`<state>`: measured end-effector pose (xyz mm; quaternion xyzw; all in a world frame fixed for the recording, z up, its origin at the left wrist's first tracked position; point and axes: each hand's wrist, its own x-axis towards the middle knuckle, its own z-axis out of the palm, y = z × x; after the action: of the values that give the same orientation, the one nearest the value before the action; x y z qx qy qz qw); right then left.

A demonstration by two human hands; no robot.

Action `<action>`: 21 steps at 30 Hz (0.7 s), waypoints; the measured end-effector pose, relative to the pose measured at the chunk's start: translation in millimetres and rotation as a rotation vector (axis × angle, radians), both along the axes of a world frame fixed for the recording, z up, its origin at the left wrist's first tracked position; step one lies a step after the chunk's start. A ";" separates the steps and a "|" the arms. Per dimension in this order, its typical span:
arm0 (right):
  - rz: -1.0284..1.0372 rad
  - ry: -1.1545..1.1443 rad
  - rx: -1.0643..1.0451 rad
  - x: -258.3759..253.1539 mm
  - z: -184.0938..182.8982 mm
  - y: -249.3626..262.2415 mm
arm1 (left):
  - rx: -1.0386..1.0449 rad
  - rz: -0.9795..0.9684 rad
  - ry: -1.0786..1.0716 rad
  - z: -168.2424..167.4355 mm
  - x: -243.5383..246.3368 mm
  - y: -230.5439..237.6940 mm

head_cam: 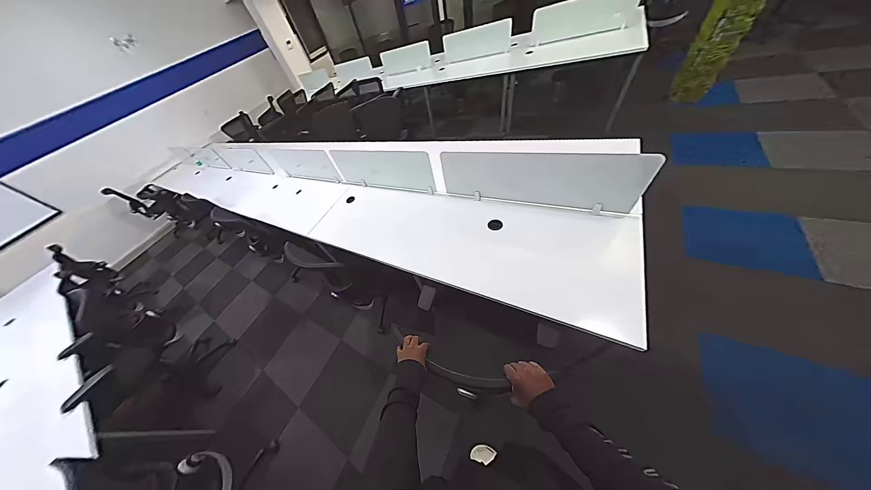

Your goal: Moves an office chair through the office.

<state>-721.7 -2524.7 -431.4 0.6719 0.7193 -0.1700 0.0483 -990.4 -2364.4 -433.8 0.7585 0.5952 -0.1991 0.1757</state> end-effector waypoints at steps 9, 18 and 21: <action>-0.141 -0.018 -0.087 3.9 4.9 49.2 | 0.006 -0.130 0.039 -0.7 18.0 63.7; -0.285 -0.041 -0.192 -4.0 7.8 86.2 | -0.021 -0.218 0.016 4.7 30.1 112.7; -0.299 -0.069 -0.196 -1.5 9.6 95.9 | -0.021 -0.254 0.014 2.4 34.6 124.8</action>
<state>-723.2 -2428.8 -421.8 0.7687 0.5895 -0.2212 0.1122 -955.8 -2239.6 -431.5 0.8245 0.4933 -0.2313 0.1528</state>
